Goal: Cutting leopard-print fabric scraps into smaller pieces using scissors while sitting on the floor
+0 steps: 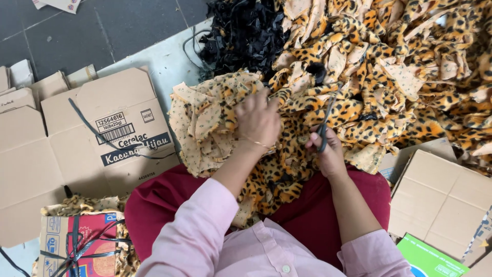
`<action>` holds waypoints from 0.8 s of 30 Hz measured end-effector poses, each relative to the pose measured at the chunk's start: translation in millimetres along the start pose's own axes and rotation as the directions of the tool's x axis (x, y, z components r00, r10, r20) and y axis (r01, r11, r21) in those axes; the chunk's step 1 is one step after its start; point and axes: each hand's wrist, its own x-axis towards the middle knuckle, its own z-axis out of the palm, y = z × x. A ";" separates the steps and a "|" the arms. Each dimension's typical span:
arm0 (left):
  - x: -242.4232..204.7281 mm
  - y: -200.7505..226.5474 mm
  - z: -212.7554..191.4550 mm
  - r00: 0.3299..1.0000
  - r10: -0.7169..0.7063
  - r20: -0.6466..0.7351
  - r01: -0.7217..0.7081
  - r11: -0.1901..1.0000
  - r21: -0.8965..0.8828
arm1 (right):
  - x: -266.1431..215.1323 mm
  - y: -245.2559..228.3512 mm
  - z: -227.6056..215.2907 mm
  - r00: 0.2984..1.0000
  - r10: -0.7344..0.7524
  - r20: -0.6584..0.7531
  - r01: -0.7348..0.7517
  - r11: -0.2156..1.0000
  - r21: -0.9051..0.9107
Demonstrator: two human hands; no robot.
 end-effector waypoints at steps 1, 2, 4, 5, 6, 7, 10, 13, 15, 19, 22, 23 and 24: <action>0.4 11.4 16.3 1.000 -0.002 0.002 0.002 1.000 0.001 | 0.9 7.7 -6.3 1.000 0.003 0.001 -0.003 1.000 0.001; 4.9 20.6 31.2 0.994 0.055 0.092 -0.048 0.996 -0.078 | 6.9 14.6 -10.0 0.994 0.069 -0.086 -0.068 0.997 0.024; 16.8 33.7 62.8 0.977 0.120 0.174 -0.093 0.983 -0.159 | 12.7 18.6 -12.9 0.976 0.134 -0.170 -0.126 0.991 0.054; 24.3 37.9 80.3 0.948 0.143 0.283 -0.102 0.983 -0.155 | 12.6 16.3 -12.6 0.950 0.235 -0.204 -0.220 0.971 0.094; 30.2 43.8 98.6 0.905 0.166 0.392 -0.112 0.981 -0.156 | 10.4 14.2 -14.0 0.911 0.337 -0.238 -0.312 0.940 0.137; 37.1 45.1 109.0 0.904 0.170 0.393 -0.115 0.981 -0.158 | 12.1 15.3 -13.8 0.910 0.336 -0.242 -0.311 0.941 0.137; 55.1 48.5 145.9 0.909 0.131 0.397 -0.079 0.986 -0.144 | 12.4 18.5 -18.1 0.874 0.414 -0.256 -0.387 0.910 0.150; 70.8 38.2 137.9 0.976 0.211 -0.059 -0.219 0.937 -0.273 | 16.1 21.8 -16.5 0.878 0.402 -0.260 -0.380 0.916 0.132; 71.4 40.9 68.0 0.987 0.112 -0.118 -0.158 0.830 -0.535 | 15.3 23.8 -18.0 0.898 0.374 -0.230 -0.348 0.926 0.146; 90.4 27.7 68.5 0.979 -0.149 0.140 0.203 0.644 -0.737 | 12.2 20.7 -12.3 0.938 0.311 -0.155 -0.280 0.941 0.193; 89.2 24.4 58.2 0.925 -0.280 0.255 0.371 0.528 -0.764 | 1.9 12.4 -8.2 0.970 0.243 0.010 -0.242 0.960 0.139; 89.4 21.9 57.8 0.898 -0.346 0.272 0.413 0.448 -0.793 | -1.0 12.7 -7.7 0.982 0.160 0.104 -0.169 0.981 0.090; 91.8 19.4 56.8 0.867 -0.407 0.289 0.444 0.364 -0.819 | -2.0 12.4 -7.1 0.977 0.075 0.201 -0.086 0.995 0.048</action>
